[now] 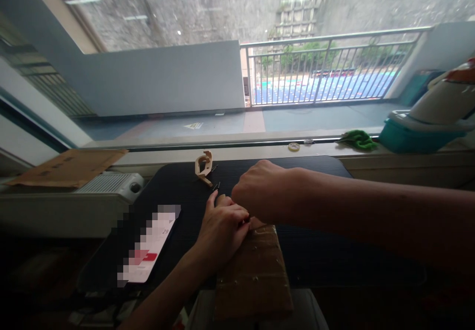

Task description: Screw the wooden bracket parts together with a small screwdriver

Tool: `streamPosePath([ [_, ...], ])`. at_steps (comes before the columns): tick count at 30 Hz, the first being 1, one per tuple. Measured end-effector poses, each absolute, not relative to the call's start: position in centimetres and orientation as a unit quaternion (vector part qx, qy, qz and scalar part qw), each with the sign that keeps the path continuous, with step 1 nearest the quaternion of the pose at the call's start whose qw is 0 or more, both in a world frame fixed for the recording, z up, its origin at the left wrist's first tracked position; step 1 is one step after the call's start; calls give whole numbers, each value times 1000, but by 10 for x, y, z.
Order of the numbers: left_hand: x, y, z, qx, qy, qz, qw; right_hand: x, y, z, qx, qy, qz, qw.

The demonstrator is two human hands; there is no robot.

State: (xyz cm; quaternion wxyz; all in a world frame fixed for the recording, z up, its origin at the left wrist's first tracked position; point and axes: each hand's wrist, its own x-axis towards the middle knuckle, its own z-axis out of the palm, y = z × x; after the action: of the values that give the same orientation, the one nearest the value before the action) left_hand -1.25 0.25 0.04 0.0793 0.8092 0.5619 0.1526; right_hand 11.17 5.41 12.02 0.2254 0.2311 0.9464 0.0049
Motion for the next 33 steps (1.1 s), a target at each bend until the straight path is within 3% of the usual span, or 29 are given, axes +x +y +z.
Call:
streamPosePath([
  [18, -11, 2, 5, 803, 571, 149, 81, 108, 51, 113, 231, 942, 36, 241],
  [33, -11, 2, 6, 804, 568, 148, 97, 111, 59, 110, 233, 952, -22, 198],
])
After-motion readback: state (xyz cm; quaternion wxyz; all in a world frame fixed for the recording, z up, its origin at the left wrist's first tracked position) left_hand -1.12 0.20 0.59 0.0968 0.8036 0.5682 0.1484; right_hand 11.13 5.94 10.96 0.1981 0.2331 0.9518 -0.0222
